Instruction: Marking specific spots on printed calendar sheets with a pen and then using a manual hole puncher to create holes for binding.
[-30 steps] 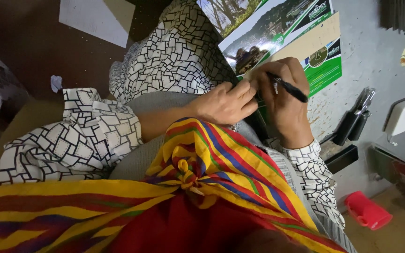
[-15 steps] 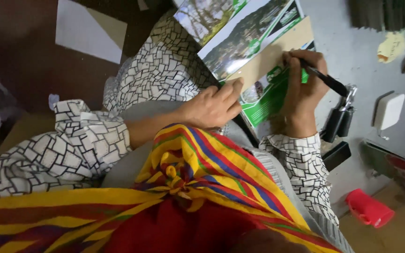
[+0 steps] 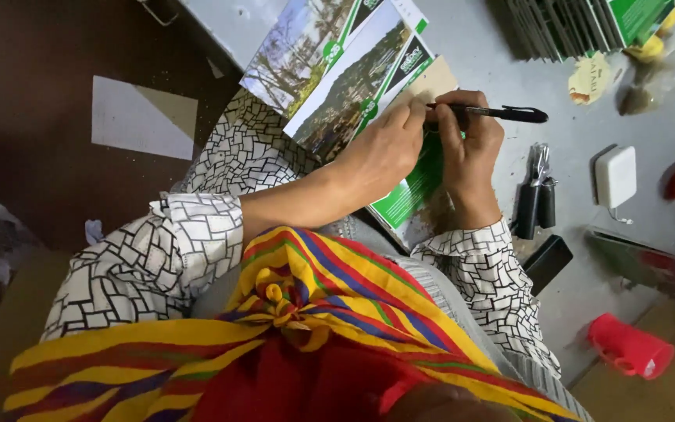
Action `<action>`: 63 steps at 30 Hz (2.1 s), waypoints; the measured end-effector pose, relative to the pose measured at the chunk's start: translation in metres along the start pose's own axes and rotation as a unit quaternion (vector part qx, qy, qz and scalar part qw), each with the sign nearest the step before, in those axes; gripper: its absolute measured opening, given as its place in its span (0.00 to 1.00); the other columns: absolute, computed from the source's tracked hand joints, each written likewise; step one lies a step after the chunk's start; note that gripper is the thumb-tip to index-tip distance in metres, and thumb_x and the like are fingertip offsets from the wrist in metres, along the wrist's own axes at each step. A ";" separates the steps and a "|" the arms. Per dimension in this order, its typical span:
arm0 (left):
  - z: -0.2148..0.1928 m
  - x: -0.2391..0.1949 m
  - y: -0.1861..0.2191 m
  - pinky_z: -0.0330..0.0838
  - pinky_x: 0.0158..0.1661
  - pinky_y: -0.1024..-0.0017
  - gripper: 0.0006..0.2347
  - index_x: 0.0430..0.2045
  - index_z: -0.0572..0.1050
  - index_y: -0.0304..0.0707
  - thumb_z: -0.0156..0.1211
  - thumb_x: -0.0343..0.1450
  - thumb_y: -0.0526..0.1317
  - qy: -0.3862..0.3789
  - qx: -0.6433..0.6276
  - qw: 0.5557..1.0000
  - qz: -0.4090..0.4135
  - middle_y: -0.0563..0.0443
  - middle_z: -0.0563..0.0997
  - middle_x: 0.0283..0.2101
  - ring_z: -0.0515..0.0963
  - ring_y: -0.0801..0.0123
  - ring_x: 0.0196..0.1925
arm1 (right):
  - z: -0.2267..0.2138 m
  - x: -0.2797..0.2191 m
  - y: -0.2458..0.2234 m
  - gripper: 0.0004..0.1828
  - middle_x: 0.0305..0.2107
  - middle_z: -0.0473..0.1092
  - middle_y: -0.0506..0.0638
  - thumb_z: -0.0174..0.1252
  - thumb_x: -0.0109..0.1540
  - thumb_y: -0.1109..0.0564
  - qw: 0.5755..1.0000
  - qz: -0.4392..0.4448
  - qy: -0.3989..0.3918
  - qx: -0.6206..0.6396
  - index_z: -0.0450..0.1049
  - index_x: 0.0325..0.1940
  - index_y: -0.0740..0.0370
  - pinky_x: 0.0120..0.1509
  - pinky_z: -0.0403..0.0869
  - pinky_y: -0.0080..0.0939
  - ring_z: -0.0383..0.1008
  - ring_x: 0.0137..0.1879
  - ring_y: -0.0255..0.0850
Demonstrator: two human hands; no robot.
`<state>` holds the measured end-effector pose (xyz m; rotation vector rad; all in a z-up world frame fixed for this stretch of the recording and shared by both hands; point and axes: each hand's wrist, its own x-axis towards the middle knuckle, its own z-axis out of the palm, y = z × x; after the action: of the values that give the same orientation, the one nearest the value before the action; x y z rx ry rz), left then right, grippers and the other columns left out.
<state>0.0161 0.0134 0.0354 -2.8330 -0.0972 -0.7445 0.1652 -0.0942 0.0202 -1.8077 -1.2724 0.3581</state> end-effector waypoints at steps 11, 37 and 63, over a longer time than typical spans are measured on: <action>0.075 -0.006 0.051 0.63 0.42 0.77 0.15 0.45 0.71 0.39 0.48 0.70 0.46 -0.083 0.009 0.995 -0.047 0.44 0.74 0.50 0.66 0.65 0.47 | -0.007 0.018 0.007 0.09 0.29 0.65 0.54 0.52 0.69 0.57 0.991 0.058 0.025 0.114 0.63 0.46 0.65 0.42 0.71 0.38 0.68 0.35 0.41; 0.085 -0.006 0.054 0.59 0.34 0.75 0.06 0.33 0.72 0.44 0.52 0.66 0.42 -0.062 0.003 0.998 -0.031 0.57 0.70 0.30 0.63 0.66 0.37 | -0.001 0.045 -0.006 0.03 0.31 0.67 0.55 0.50 0.69 0.65 0.993 0.001 -0.085 -0.087 0.67 0.43 0.70 0.40 0.68 0.42 0.67 0.35 0.43; 0.074 -0.001 0.046 0.56 0.32 0.75 0.08 0.34 0.74 0.48 0.52 0.68 0.46 -0.098 -0.010 0.995 -0.003 0.62 0.70 0.31 0.62 0.68 0.36 | -0.002 0.050 -0.007 0.03 0.32 0.68 0.59 0.50 0.68 0.68 0.983 -0.059 -0.112 -0.133 0.68 0.44 0.72 0.39 0.69 0.43 0.70 0.35 0.48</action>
<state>0.0559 -0.0150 -0.0366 -2.9185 -0.1285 -0.4700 0.1847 -0.0510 0.0388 -1.9426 -1.6421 0.3476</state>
